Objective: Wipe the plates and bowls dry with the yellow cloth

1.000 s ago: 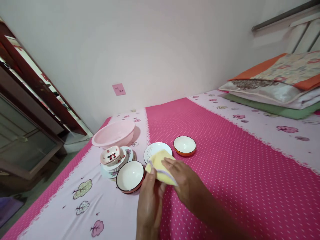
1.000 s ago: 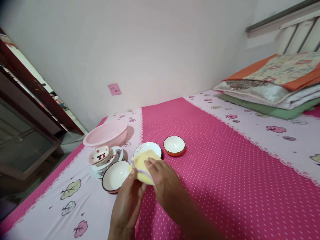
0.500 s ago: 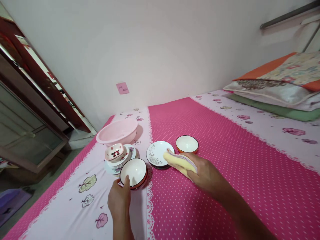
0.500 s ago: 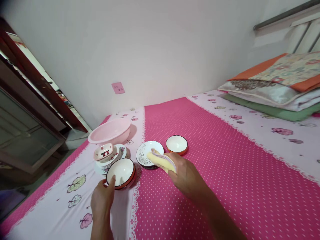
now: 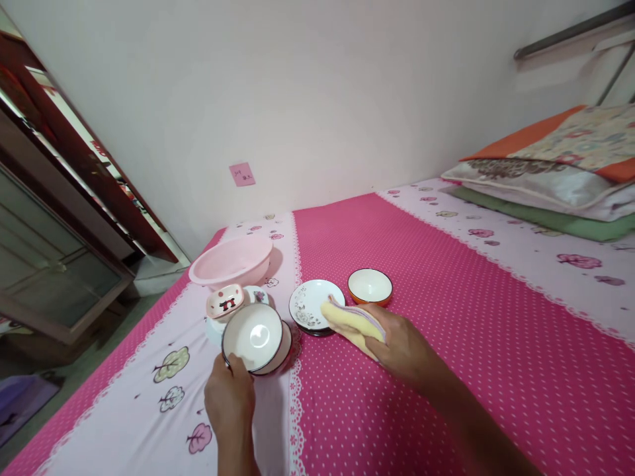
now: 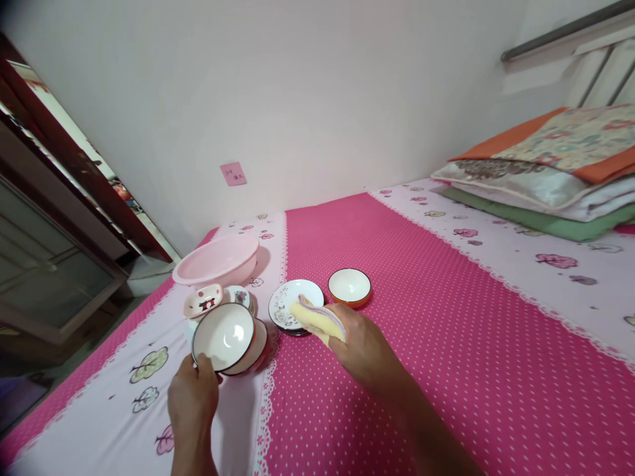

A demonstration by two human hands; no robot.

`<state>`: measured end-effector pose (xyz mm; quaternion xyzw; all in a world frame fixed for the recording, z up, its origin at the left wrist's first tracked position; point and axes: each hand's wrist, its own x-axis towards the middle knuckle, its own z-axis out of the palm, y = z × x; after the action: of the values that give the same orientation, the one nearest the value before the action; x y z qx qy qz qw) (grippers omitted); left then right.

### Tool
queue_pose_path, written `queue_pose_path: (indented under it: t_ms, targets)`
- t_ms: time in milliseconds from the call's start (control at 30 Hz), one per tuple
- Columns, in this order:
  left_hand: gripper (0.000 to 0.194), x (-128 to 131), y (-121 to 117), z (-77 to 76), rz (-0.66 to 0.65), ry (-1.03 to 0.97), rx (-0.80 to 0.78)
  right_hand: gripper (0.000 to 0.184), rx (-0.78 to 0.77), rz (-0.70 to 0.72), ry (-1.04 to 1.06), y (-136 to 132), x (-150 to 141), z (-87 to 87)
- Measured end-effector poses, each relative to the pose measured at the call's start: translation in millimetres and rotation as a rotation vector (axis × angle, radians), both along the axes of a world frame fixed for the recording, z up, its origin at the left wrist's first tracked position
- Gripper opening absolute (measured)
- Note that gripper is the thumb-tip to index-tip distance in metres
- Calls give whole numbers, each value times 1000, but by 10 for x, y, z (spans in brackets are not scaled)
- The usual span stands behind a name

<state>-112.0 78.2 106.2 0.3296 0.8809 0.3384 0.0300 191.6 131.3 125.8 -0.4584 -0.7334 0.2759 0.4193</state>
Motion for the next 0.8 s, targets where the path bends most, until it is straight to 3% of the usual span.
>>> queue_pose_path:
  t_ms: [100, 200, 300, 467, 567, 667, 800]
  targets:
    - [28, 162, -16, 61, -98, -132, 158, 45, -121, -27, 117, -3, -18, 54]
    - [32, 427, 27, 44, -353, -432, 350, 45, -274, -4, 318, -53, -79, 117]
    - [35, 701, 111, -23, -511, -527, 367, 49, -340, 55, 372, -81, -128, 134]
    - [31, 1084, 221, -97, -439, -479, 412, 41, -210, -12, 292, -13, -93, 98]
    - [43, 1306, 223, -74, -332, -906, 592, 40, -184, -35, 310, 8, -63, 93]
    - [51, 1446, 202, -21, -338, -1325, 702, 37, -216, 10, 314, -12, -69, 96]
    - [49, 1416, 207, 23, -307, -1598, 790, 41, -260, 84, 317, -22, -72, 90]
